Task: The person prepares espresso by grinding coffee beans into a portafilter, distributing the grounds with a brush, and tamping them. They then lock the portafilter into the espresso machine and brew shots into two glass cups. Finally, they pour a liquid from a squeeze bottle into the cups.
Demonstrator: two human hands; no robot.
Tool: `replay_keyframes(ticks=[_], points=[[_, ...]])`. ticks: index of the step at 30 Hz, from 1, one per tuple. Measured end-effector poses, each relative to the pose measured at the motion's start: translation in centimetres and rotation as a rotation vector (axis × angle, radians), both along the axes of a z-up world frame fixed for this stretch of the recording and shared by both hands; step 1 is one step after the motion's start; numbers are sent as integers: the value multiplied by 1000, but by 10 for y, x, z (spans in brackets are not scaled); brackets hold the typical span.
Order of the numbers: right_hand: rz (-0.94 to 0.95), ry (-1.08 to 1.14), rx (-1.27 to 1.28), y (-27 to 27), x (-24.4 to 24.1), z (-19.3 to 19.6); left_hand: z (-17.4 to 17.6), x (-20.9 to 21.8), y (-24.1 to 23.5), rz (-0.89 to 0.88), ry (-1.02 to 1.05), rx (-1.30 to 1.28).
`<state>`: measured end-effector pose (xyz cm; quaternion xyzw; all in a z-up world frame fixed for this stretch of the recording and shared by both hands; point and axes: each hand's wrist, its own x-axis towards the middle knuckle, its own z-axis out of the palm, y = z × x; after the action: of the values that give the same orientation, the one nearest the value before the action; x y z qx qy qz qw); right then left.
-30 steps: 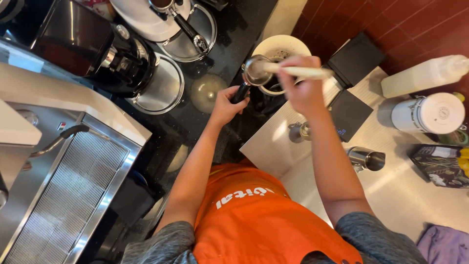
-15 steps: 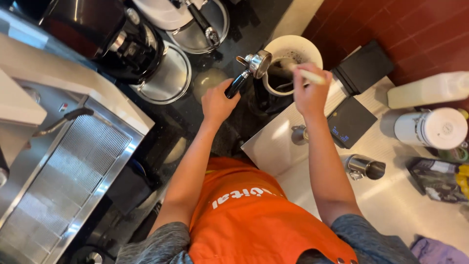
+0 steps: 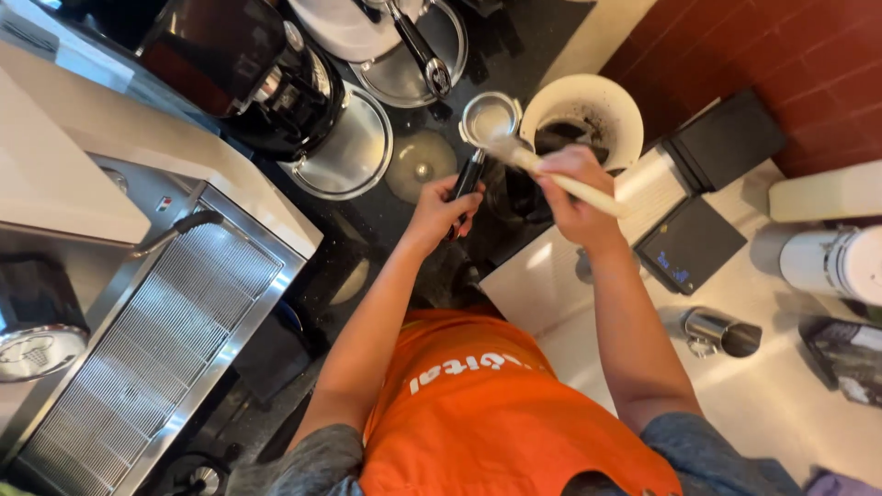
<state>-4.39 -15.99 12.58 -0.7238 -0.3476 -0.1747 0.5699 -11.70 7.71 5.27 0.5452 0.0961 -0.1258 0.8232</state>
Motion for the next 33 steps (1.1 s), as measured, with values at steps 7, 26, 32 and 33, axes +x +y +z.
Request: replay_keyframes(ticks=[7, 26, 32, 33], points=[[-231, 255, 167, -46, -1, -22, 4, 17, -16, -62, 60, -110], [-347, 73, -189, -75, 5, 29, 43, 28, -56, -119, -292, 959], [-220, 270, -27, -56, 7, 11, 44, 7, -30, 7, -330, 1093], [-163, 312, 11, -49, 7, 9, 45, 2, -26, 29, -348, 1083]])
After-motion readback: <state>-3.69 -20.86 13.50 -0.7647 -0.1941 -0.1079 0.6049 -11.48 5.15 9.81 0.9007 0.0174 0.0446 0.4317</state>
